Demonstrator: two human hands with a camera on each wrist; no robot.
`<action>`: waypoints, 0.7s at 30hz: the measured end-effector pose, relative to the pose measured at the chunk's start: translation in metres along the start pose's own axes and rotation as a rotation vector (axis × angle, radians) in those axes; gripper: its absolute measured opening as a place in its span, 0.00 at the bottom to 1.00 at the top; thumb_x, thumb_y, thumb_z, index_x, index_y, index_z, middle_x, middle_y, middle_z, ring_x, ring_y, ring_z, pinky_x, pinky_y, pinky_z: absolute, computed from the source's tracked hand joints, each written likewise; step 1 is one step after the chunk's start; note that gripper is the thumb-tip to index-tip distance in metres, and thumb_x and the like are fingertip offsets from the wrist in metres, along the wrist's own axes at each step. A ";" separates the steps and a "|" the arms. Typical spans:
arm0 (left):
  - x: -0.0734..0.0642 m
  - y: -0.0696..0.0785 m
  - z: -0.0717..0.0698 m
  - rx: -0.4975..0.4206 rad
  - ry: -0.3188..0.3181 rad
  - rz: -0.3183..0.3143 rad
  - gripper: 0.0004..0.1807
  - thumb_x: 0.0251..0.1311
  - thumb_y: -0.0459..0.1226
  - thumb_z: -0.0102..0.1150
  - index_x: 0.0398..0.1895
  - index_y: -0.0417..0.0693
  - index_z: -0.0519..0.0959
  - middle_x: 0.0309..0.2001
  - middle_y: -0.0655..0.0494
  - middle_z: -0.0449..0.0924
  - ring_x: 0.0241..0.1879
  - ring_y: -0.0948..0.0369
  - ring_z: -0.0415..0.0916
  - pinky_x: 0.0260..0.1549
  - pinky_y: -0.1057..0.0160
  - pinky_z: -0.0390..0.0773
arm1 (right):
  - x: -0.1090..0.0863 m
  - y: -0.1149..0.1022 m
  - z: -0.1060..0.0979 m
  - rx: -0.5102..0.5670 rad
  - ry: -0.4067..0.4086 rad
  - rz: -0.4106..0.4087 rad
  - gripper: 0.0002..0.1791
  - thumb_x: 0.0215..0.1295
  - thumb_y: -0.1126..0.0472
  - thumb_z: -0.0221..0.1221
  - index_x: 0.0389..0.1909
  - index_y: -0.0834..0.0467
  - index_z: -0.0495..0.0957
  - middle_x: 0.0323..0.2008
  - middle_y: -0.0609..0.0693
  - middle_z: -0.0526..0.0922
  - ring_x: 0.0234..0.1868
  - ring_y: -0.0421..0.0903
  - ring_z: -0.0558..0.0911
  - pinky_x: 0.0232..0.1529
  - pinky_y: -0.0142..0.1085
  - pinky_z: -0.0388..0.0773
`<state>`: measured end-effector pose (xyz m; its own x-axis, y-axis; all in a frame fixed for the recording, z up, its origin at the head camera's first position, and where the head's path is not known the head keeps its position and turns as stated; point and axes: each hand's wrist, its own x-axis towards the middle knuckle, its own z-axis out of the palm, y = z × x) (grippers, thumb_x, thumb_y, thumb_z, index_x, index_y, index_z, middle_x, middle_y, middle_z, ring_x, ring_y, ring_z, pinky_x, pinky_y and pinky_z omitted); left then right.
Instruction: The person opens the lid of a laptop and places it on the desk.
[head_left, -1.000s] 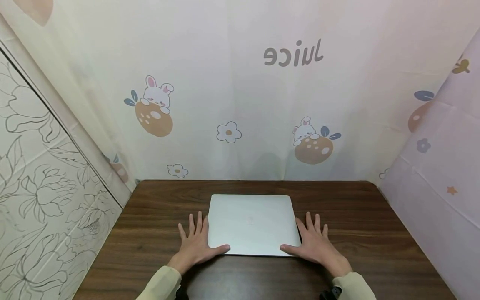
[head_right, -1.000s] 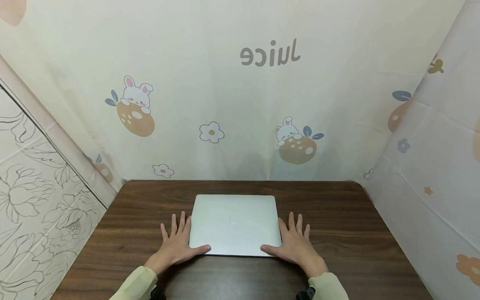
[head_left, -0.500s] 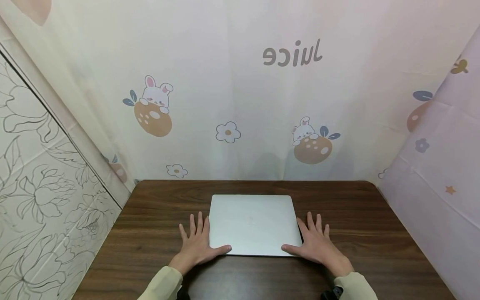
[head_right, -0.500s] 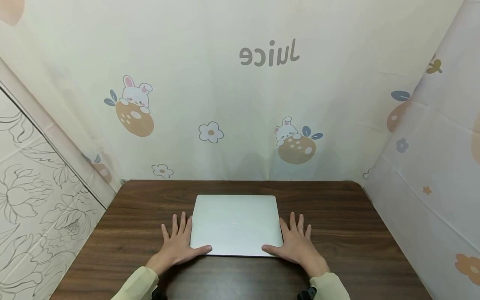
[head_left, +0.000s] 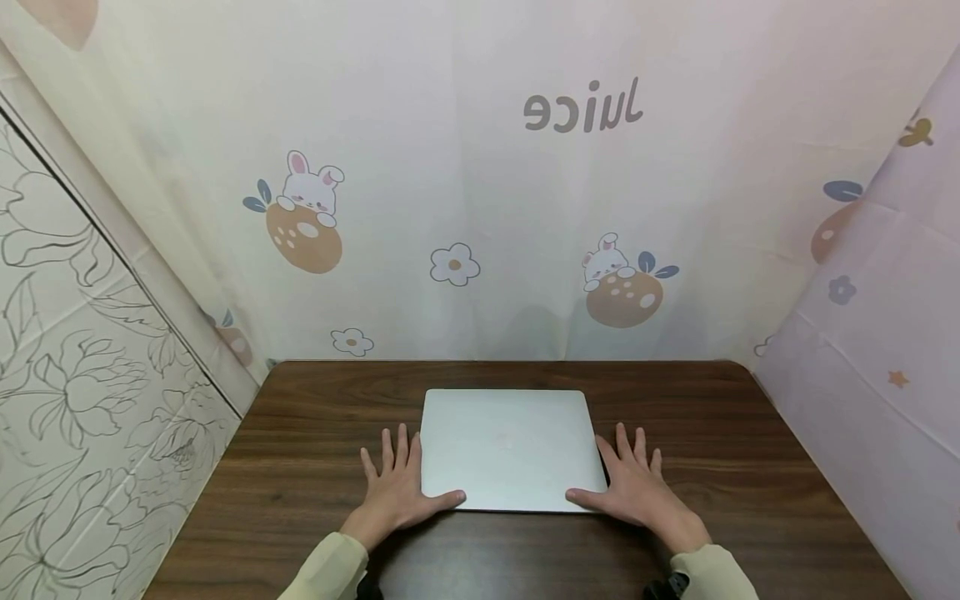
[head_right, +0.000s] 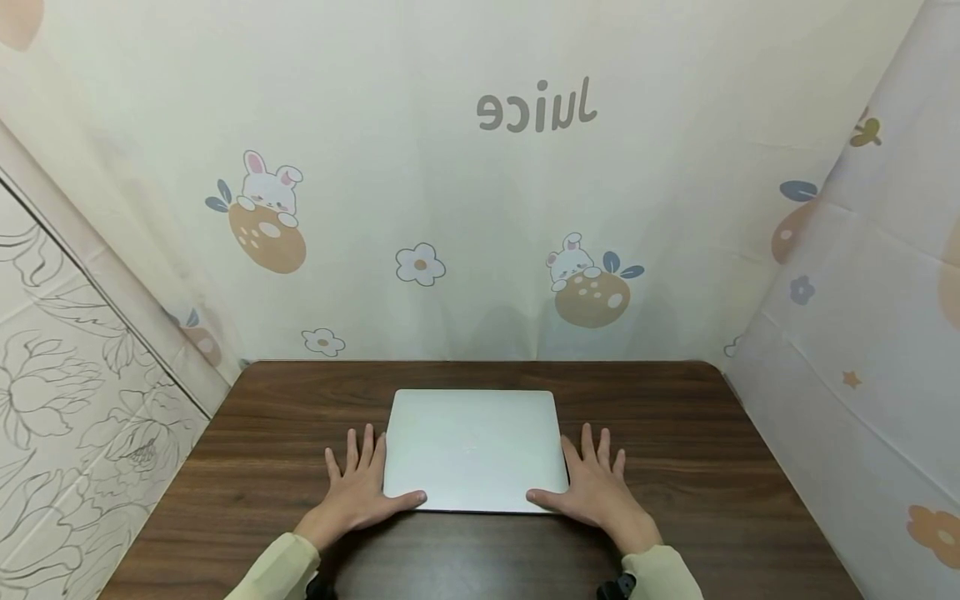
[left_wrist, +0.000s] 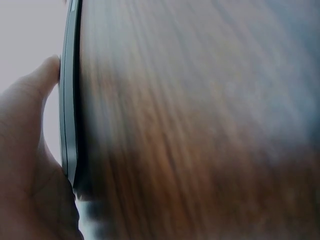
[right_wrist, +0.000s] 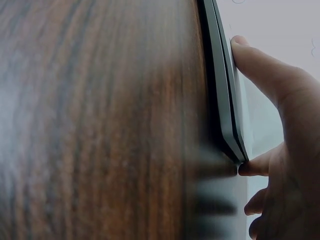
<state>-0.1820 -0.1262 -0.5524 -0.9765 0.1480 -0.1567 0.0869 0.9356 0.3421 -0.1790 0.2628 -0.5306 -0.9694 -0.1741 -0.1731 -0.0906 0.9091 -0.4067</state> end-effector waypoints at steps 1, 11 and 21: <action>0.000 0.000 0.000 -0.003 -0.004 0.000 0.75 0.44 0.85 0.48 0.84 0.43 0.45 0.84 0.41 0.30 0.82 0.38 0.23 0.69 0.24 0.21 | 0.000 0.000 0.000 0.002 0.000 -0.001 0.67 0.52 0.21 0.63 0.79 0.66 0.57 0.78 0.78 0.39 0.76 0.82 0.33 0.64 0.82 0.33; 0.000 0.003 0.002 -0.029 0.005 0.009 0.75 0.44 0.84 0.50 0.84 0.42 0.45 0.84 0.42 0.30 0.82 0.39 0.22 0.69 0.25 0.19 | 0.000 0.003 -0.003 0.012 -0.012 -0.004 0.66 0.53 0.22 0.63 0.79 0.66 0.56 0.78 0.78 0.38 0.76 0.82 0.32 0.64 0.82 0.32; 0.001 0.006 0.002 -0.025 0.005 0.014 0.75 0.44 0.84 0.50 0.84 0.41 0.46 0.84 0.41 0.31 0.82 0.38 0.23 0.68 0.25 0.18 | -0.001 0.006 -0.004 0.024 -0.017 0.003 0.67 0.53 0.22 0.64 0.80 0.65 0.55 0.79 0.77 0.37 0.76 0.81 0.31 0.64 0.82 0.31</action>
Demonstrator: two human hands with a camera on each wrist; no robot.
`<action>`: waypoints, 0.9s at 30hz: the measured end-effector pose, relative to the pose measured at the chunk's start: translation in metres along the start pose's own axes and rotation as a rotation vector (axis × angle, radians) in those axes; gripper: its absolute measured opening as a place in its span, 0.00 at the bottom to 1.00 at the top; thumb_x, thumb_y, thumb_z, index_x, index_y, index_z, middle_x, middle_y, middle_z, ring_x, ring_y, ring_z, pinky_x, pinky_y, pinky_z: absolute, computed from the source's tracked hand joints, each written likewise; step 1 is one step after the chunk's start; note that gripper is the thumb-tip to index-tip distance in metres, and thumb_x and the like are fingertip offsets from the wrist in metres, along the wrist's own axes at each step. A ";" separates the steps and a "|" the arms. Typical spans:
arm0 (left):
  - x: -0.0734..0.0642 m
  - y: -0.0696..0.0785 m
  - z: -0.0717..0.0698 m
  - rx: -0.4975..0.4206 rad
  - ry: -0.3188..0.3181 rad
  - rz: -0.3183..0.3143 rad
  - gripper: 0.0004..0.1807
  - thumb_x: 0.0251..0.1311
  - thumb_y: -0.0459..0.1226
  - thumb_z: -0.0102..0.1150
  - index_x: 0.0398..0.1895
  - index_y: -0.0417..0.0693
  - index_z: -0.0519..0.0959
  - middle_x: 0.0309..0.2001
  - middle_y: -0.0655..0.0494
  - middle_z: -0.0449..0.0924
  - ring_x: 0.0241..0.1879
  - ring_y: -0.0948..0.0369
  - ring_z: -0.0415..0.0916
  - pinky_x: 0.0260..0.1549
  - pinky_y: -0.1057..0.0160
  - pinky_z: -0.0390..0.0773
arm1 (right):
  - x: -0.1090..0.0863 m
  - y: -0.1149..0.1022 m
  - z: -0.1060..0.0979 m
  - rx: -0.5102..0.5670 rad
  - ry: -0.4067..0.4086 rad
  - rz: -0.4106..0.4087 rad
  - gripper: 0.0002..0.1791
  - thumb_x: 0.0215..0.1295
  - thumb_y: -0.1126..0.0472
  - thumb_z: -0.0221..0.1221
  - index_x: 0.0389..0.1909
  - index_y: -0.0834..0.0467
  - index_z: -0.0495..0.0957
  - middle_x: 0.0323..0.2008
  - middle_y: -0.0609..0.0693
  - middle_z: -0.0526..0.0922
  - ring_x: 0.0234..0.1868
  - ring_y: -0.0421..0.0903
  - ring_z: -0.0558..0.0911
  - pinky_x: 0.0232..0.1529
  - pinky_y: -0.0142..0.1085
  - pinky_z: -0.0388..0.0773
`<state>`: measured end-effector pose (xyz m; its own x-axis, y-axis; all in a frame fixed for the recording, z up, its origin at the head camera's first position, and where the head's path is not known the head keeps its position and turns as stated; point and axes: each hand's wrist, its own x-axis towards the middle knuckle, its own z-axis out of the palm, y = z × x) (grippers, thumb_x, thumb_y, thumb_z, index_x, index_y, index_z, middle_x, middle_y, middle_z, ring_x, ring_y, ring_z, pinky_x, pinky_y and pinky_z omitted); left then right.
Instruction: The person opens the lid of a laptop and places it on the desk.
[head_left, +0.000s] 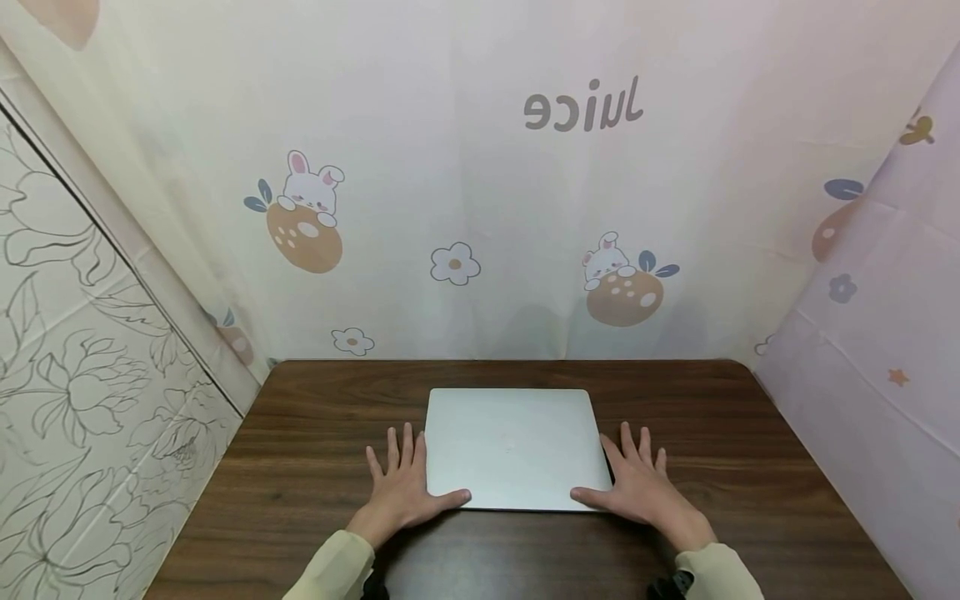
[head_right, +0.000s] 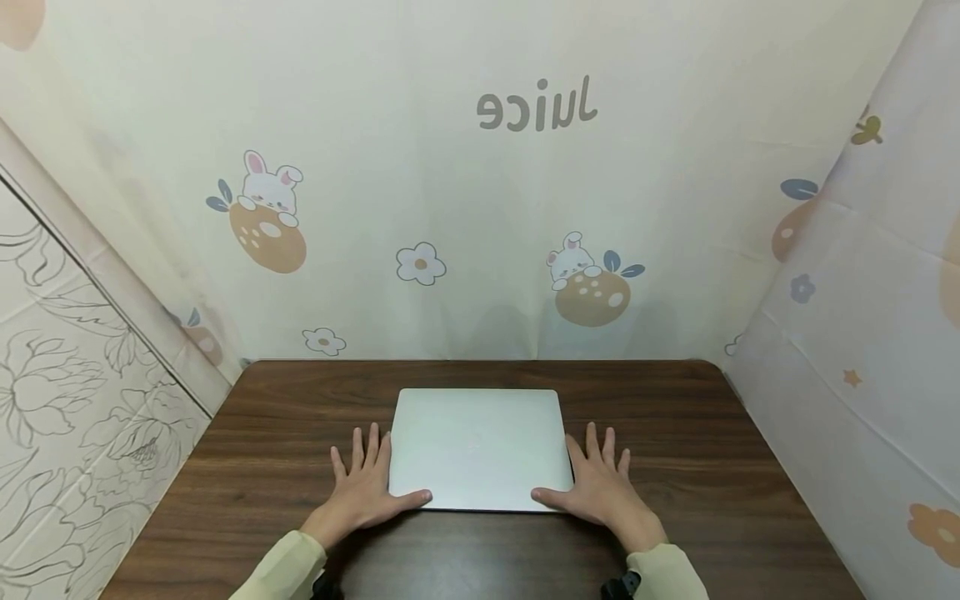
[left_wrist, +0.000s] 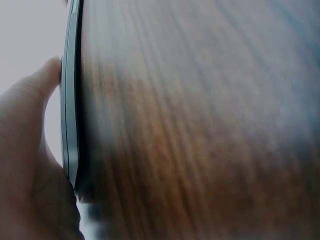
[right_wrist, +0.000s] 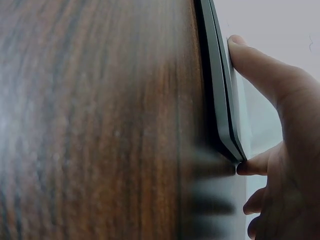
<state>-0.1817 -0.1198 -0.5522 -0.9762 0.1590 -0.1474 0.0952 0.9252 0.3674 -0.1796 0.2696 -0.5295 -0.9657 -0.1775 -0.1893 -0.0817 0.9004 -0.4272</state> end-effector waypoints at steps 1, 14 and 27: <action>0.000 0.000 0.000 -0.005 0.004 0.003 0.75 0.44 0.84 0.51 0.84 0.41 0.46 0.84 0.40 0.32 0.82 0.38 0.23 0.68 0.25 0.18 | 0.000 0.000 0.000 0.000 0.001 -0.001 0.67 0.53 0.22 0.64 0.80 0.65 0.55 0.79 0.77 0.37 0.76 0.82 0.31 0.64 0.82 0.31; 0.000 0.004 -0.001 0.022 -0.011 -0.006 0.77 0.42 0.87 0.46 0.84 0.42 0.46 0.84 0.42 0.31 0.82 0.39 0.23 0.70 0.25 0.23 | 0.000 0.004 0.001 -0.024 0.021 -0.003 0.66 0.53 0.22 0.63 0.79 0.66 0.57 0.78 0.78 0.39 0.76 0.82 0.33 0.64 0.82 0.33; 0.001 0.006 0.000 0.010 -0.016 -0.007 0.76 0.43 0.85 0.49 0.84 0.42 0.45 0.84 0.41 0.31 0.82 0.40 0.23 0.70 0.25 0.21 | -0.001 0.005 0.000 -0.028 0.030 -0.011 0.66 0.53 0.22 0.64 0.79 0.65 0.57 0.78 0.78 0.40 0.75 0.83 0.35 0.63 0.83 0.34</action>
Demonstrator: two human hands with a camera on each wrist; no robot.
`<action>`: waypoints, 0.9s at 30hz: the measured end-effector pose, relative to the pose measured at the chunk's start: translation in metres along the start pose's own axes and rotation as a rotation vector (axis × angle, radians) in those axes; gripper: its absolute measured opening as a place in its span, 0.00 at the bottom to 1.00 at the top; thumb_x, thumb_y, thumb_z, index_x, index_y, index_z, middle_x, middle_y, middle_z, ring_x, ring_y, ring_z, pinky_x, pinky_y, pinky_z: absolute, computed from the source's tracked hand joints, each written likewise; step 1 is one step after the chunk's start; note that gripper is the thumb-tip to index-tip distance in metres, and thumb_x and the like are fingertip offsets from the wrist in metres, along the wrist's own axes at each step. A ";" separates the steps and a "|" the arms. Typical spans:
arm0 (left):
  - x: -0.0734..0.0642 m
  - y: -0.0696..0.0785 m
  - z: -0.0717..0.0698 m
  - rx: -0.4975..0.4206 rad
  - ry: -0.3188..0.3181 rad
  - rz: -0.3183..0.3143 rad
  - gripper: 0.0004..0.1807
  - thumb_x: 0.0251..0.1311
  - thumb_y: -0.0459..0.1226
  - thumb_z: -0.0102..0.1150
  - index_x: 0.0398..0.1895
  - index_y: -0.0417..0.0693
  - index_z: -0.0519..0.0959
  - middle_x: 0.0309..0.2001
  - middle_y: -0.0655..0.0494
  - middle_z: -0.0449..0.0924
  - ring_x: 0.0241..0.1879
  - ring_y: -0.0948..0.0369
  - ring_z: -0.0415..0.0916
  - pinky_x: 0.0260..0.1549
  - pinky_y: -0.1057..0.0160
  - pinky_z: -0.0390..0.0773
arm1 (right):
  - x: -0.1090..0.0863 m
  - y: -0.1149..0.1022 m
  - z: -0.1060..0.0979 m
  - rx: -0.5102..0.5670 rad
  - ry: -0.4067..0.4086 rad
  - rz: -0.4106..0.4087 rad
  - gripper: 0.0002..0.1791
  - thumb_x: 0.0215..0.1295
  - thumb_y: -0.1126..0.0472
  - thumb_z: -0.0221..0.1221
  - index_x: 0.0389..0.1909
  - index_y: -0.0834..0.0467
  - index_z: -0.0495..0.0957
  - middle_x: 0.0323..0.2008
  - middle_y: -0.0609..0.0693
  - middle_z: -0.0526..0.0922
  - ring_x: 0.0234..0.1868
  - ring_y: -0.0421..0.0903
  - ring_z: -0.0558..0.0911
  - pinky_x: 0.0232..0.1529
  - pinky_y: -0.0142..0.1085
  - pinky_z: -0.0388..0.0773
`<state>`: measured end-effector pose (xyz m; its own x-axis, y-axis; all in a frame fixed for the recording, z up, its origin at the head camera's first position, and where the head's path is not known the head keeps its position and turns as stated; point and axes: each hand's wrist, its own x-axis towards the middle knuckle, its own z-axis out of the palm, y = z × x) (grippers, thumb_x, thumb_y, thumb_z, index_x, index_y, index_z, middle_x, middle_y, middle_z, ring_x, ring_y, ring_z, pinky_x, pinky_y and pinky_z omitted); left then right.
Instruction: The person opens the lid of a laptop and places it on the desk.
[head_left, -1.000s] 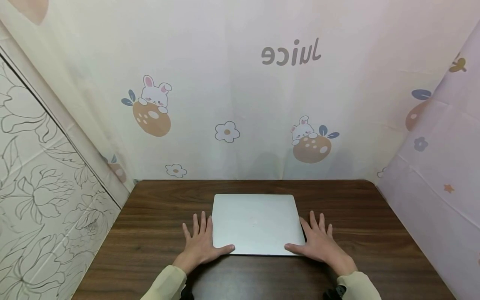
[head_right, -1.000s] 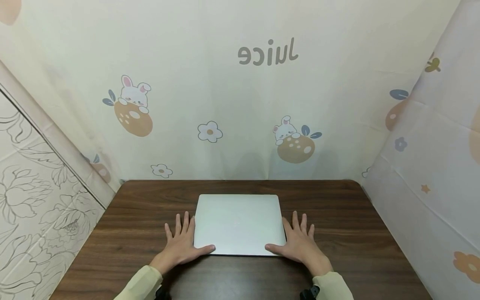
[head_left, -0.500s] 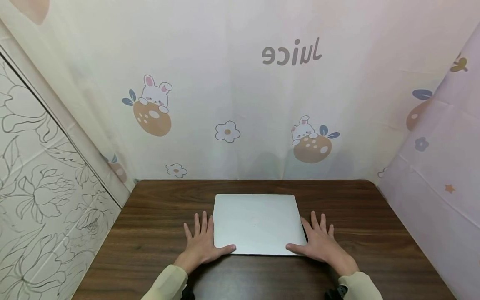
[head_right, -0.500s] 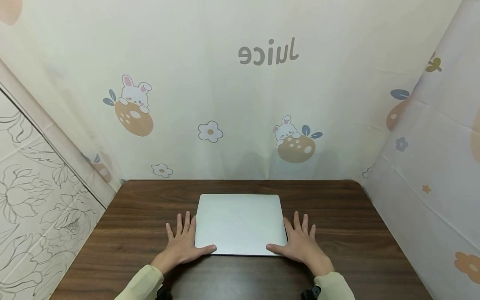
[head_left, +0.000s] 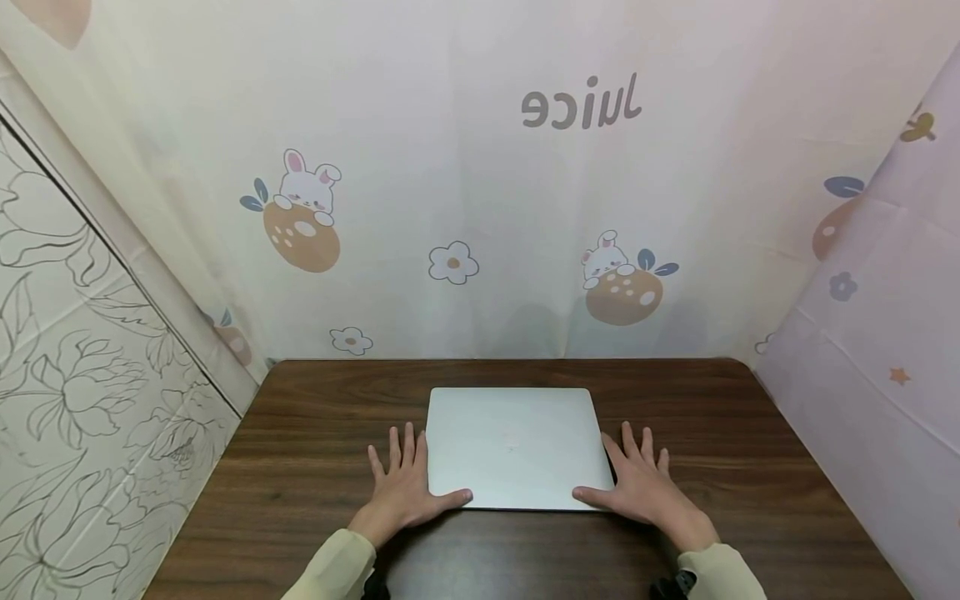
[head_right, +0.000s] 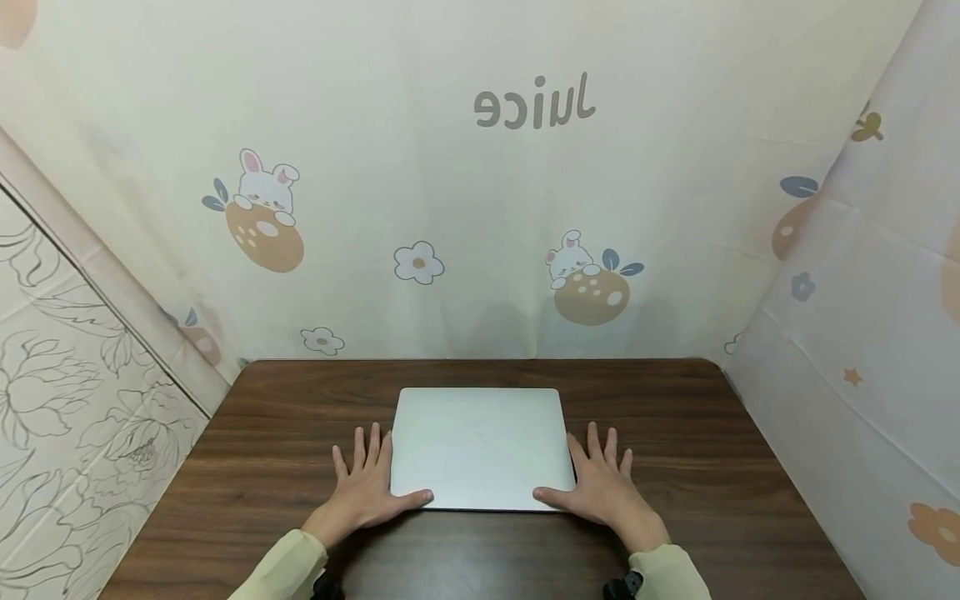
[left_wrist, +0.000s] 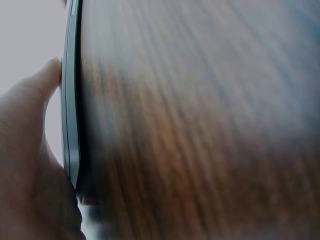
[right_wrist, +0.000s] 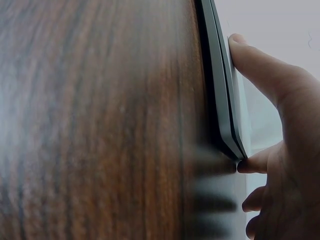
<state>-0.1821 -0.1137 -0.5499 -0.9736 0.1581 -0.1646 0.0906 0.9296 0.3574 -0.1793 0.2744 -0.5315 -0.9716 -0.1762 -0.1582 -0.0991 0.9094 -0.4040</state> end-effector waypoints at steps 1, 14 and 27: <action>0.000 0.000 0.001 0.000 0.000 0.000 0.76 0.43 0.85 0.49 0.84 0.42 0.45 0.84 0.41 0.31 0.82 0.40 0.23 0.70 0.25 0.21 | 0.000 0.000 0.000 0.000 -0.002 0.000 0.66 0.53 0.22 0.64 0.79 0.65 0.56 0.78 0.78 0.40 0.75 0.84 0.35 0.63 0.83 0.34; 0.001 0.002 0.001 -0.012 0.005 0.006 0.76 0.44 0.84 0.51 0.84 0.41 0.45 0.84 0.40 0.32 0.82 0.39 0.24 0.69 0.25 0.20 | 0.000 0.001 -0.002 -0.004 -0.033 0.025 0.66 0.54 0.22 0.63 0.80 0.64 0.55 0.79 0.77 0.39 0.75 0.85 0.37 0.63 0.83 0.35; 0.001 0.001 0.001 -0.027 0.002 -0.003 0.76 0.43 0.85 0.50 0.84 0.41 0.46 0.84 0.41 0.36 0.82 0.37 0.29 0.69 0.23 0.25 | 0.001 0.001 -0.005 -0.005 -0.059 0.040 0.67 0.54 0.21 0.62 0.81 0.64 0.53 0.79 0.77 0.39 0.75 0.84 0.38 0.63 0.83 0.35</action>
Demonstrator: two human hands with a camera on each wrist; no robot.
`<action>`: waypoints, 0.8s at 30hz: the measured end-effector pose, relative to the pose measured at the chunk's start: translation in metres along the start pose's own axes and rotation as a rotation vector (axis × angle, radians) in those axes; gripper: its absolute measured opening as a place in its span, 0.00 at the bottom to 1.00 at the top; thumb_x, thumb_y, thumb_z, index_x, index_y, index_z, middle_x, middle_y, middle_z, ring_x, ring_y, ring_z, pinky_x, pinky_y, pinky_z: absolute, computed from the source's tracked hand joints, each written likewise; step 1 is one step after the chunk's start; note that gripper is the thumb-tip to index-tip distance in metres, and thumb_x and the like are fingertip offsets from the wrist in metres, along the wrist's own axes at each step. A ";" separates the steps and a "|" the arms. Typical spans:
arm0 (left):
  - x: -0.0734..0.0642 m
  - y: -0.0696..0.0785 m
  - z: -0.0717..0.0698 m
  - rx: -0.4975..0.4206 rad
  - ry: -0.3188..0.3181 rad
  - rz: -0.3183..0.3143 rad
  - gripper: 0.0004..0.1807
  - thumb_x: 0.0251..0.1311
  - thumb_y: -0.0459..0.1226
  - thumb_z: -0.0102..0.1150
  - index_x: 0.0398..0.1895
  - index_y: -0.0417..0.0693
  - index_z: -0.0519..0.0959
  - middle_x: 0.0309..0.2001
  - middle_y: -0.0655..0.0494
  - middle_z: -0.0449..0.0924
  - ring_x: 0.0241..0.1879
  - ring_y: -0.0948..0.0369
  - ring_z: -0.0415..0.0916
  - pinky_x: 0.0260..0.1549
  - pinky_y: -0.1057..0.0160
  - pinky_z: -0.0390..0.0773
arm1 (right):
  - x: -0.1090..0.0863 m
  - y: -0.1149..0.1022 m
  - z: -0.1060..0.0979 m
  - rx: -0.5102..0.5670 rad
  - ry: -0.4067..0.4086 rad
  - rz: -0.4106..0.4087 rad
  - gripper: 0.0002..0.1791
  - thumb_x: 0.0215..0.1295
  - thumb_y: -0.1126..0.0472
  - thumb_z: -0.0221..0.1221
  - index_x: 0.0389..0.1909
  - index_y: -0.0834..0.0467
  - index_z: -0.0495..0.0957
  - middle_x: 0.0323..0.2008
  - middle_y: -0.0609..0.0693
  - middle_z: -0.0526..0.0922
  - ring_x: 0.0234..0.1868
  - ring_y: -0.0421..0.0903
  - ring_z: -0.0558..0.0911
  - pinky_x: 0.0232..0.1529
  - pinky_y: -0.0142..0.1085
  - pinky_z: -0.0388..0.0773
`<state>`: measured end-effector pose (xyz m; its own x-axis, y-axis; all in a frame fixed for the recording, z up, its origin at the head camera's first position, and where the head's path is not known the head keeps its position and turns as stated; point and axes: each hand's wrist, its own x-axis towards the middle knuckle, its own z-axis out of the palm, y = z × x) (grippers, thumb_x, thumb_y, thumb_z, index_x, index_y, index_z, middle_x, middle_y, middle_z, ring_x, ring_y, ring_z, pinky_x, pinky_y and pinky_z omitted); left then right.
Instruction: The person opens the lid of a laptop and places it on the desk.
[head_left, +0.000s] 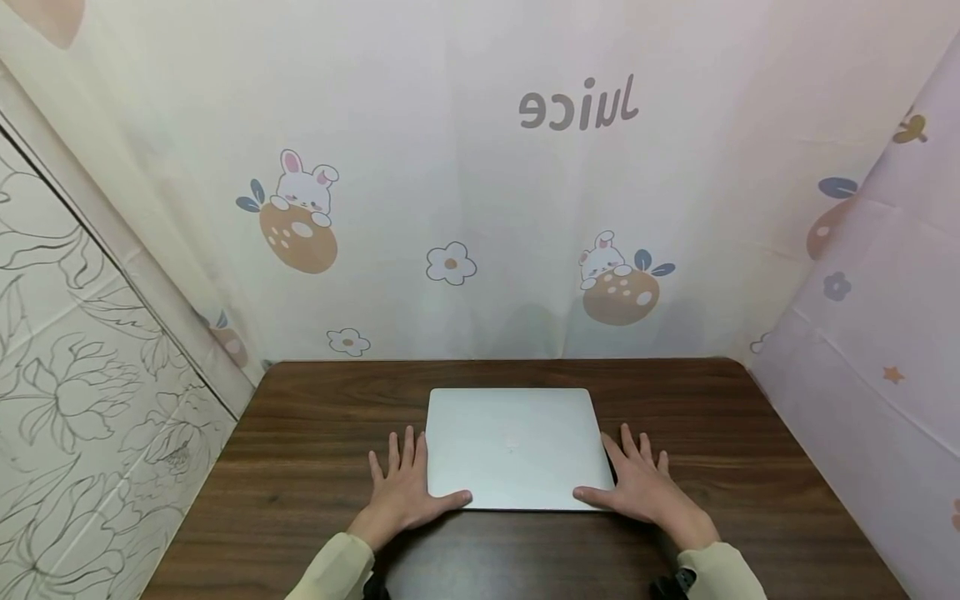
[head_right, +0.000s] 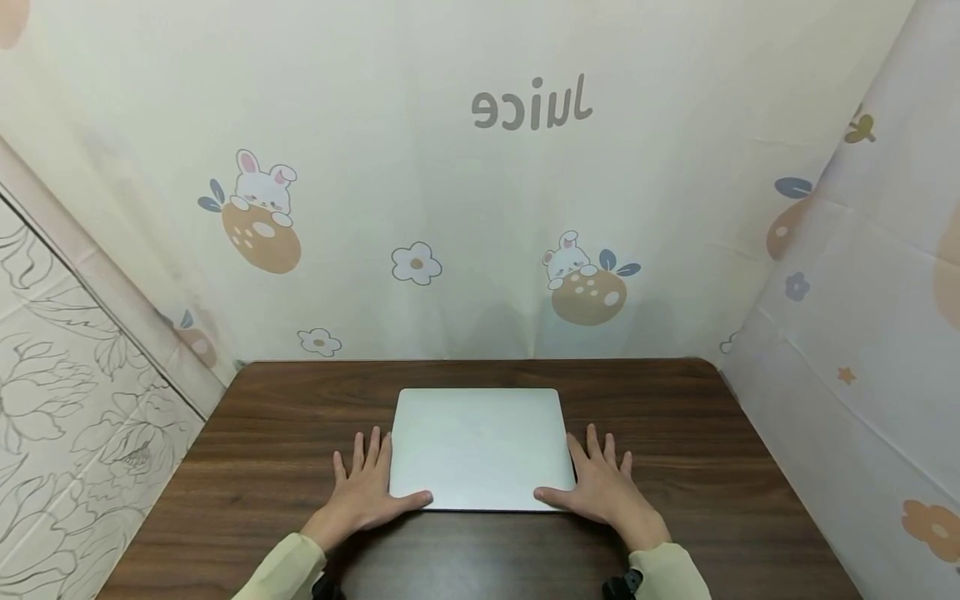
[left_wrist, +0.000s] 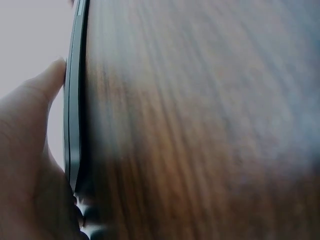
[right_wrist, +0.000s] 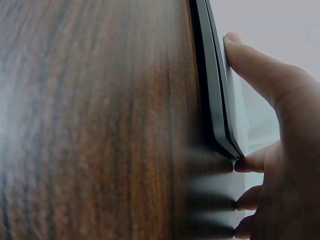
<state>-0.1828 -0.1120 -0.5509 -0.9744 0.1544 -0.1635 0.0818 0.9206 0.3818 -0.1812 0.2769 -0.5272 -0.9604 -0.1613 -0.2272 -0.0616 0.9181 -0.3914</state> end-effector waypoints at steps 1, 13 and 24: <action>0.000 -0.001 -0.001 0.005 -0.004 0.000 0.75 0.44 0.85 0.50 0.84 0.42 0.46 0.84 0.41 0.36 0.82 0.37 0.29 0.69 0.23 0.26 | 0.000 -0.001 0.000 -0.004 -0.002 0.000 0.67 0.54 0.21 0.61 0.81 0.64 0.53 0.79 0.77 0.39 0.75 0.84 0.38 0.63 0.83 0.35; -0.007 -0.020 -0.007 -0.011 0.005 0.043 0.66 0.49 0.82 0.50 0.84 0.53 0.52 0.84 0.41 0.36 0.82 0.37 0.29 0.71 0.24 0.31 | 0.000 -0.002 -0.003 -0.028 -0.001 0.002 0.66 0.54 0.21 0.62 0.80 0.64 0.55 0.77 0.79 0.46 0.74 0.85 0.44 0.63 0.83 0.44; -0.017 -0.036 -0.009 -0.062 -0.014 0.124 0.64 0.48 0.79 0.56 0.84 0.58 0.51 0.84 0.39 0.33 0.82 0.37 0.25 0.74 0.28 0.29 | -0.015 -0.005 -0.012 -0.004 0.069 -0.055 0.59 0.59 0.26 0.63 0.78 0.64 0.60 0.74 0.79 0.57 0.72 0.87 0.47 0.61 0.83 0.50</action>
<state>-0.1712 -0.1505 -0.5540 -0.9545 0.2712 -0.1237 0.1883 0.8704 0.4550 -0.1698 0.2791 -0.5116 -0.9720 -0.1862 -0.1431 -0.1158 0.9101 -0.3980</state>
